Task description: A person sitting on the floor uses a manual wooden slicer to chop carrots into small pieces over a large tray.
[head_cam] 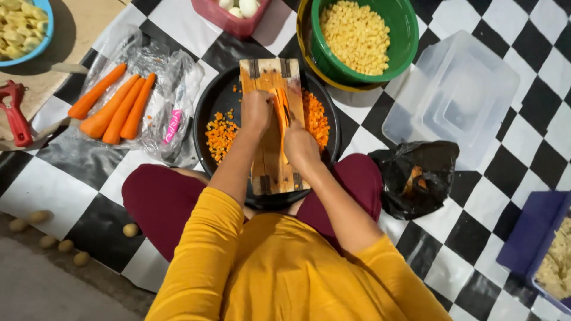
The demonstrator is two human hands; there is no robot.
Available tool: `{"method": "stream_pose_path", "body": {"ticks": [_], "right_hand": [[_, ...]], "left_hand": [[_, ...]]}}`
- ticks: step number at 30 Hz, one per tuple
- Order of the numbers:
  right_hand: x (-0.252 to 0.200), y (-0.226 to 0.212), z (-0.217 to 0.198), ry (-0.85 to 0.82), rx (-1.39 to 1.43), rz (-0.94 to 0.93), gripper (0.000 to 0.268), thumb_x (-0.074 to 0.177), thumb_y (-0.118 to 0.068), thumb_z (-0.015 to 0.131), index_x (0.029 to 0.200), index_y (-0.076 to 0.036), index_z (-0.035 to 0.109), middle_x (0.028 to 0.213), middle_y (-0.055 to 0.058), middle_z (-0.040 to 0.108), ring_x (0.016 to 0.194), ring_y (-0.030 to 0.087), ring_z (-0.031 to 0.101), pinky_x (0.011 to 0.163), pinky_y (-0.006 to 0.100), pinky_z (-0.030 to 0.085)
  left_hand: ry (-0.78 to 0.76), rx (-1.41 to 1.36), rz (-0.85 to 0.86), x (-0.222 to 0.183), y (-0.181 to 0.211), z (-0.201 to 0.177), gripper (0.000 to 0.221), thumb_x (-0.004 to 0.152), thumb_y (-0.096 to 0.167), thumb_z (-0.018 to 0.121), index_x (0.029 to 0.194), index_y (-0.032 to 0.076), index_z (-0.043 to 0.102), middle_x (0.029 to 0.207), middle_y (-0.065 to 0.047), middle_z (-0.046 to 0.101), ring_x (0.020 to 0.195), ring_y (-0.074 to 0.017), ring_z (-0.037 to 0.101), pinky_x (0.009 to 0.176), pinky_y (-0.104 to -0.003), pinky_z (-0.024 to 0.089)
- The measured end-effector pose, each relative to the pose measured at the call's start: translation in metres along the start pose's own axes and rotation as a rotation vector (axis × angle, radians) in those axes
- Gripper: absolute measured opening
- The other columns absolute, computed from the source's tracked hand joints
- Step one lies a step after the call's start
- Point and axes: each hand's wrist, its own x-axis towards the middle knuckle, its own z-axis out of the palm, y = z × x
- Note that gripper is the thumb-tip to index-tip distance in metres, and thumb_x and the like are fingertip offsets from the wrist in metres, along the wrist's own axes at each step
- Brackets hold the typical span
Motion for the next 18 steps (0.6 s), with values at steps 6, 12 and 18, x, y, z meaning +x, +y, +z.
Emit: {"method": "stream_pose_path", "body": {"ticks": [6,12,18], "right_hand": [[0.044,-0.035,-0.009,0.059,-0.009,-0.092,0.029,0.099,-0.016,0.031,0.119,-0.002,0.046,0.114,0.025,0.066,0.114,0.048,0.065,0.096,0.06,0.051],[0.03,-0.066,-0.035,0.014,0.063,-0.04,0.039,0.096,-0.012,0.025,0.121,0.001,0.052,0.122,0.029,0.065,0.123,0.049,0.06,0.104,0.06,0.046],[0.007,-0.056,-0.033,-0.023,0.064,-0.042,0.038,0.096,-0.009,0.028,0.123,0.003,0.052,0.124,0.032,0.063,0.127,0.051,0.056,0.107,0.061,0.044]], "left_hand": [[0.0,0.008,-0.033,0.003,0.008,-0.009,0.021,0.084,0.004,0.062,0.071,0.013,0.076,0.065,-0.012,0.07,0.071,-0.0363,0.072,0.065,-0.043,0.06],[-0.072,-0.002,-0.111,0.009,0.014,-0.013,0.014,0.085,0.01,0.067,0.08,0.011,0.08,0.073,-0.02,0.072,0.08,-0.0446,0.072,0.069,-0.054,0.062],[-0.057,-0.052,-0.146,0.007,0.021,-0.013,0.015,0.086,0.008,0.065,0.086,0.004,0.079,0.075,-0.025,0.071,0.085,-0.0467,0.073,0.075,-0.053,0.062]]}}
